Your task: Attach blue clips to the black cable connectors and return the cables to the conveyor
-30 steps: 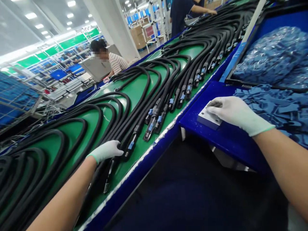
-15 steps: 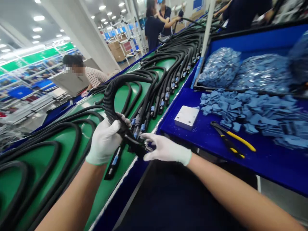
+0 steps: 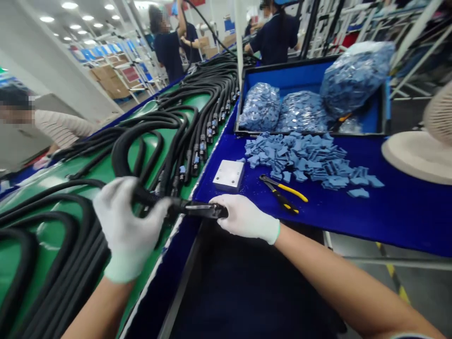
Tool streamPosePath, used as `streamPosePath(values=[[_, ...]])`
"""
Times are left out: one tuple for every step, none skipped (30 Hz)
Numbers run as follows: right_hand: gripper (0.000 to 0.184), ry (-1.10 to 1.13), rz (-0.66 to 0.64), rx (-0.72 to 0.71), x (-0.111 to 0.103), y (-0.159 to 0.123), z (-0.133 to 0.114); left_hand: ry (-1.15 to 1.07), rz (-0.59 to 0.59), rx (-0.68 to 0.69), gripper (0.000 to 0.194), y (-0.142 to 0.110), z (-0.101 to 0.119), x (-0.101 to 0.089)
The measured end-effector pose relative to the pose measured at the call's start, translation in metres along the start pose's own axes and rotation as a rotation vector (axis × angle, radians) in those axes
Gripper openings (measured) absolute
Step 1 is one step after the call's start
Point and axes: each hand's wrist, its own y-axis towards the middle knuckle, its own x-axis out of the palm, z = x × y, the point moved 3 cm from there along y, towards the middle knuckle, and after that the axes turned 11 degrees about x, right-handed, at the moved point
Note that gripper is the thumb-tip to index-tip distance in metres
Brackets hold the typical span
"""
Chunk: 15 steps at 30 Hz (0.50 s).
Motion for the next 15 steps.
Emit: streamPosePath(values=[[0.032, -0.056, -0.017, -0.008, -0.010, -0.006, -0.001, 0.043, -0.093, 0.182, 0.052, -0.004, 0.005, 0.008], [0.027, -0.117, -0.037, -0.014, -0.019, -0.013, -0.003, 0.078, -0.193, 0.336, 0.050, -0.009, 0.009, 0.019], [0.022, -0.174, -0.064, -0.015, -0.028, -0.019, -0.004, 0.097, -0.280, 0.440, 0.045, -0.013, 0.012, 0.032], [0.017, -0.222, -0.090, -0.007, -0.037, -0.025, -0.004, 0.087, -0.342, 0.491, 0.040, -0.016, 0.014, 0.044], [0.014, -0.260, -0.099, 0.015, -0.046, -0.031, -0.003, 0.063, -0.372, 0.483, 0.037, -0.017, 0.016, 0.055], [0.018, -0.295, -0.077, 0.059, -0.057, -0.036, 0.001, 0.036, -0.369, 0.429, 0.033, -0.015, 0.017, 0.064], [0.026, -0.341, -0.023, 0.130, -0.068, -0.041, 0.008, 0.010, -0.350, 0.347, 0.030, -0.011, 0.019, 0.072], [0.036, -0.407, 0.052, 0.223, -0.079, -0.046, 0.017, -0.012, -0.329, 0.251, 0.027, -0.005, 0.022, 0.077], [0.040, -0.496, 0.128, 0.324, -0.088, -0.051, 0.028, -0.028, -0.313, 0.148, 0.026, 0.002, 0.024, 0.081], [0.038, -0.598, 0.191, 0.415, -0.096, -0.055, 0.040, -0.042, -0.309, 0.046, 0.027, 0.009, 0.027, 0.084], [0.031, -0.692, 0.226, 0.481, -0.101, -0.058, 0.052, -0.060, -0.317, -0.045, 0.028, 0.017, 0.029, 0.087], [0.022, -0.761, 0.245, 0.516, -0.103, -0.059, 0.062, -0.086, -0.330, -0.124, 0.031, 0.024, 0.032, 0.088], [0.014, -0.791, 0.262, 0.522, -0.104, -0.058, 0.070, -0.117, -0.346, -0.186, 0.033, 0.032, 0.034, 0.090], [0.009, -0.776, 0.288, 0.512, -0.104, -0.057, 0.076, -0.148, -0.359, -0.230, 0.036, 0.039, 0.036, 0.091], [0.009, -0.719, 0.321, 0.500, -0.103, -0.055, 0.080, -0.177, -0.364, -0.258, 0.037, 0.045, 0.038, 0.091]])
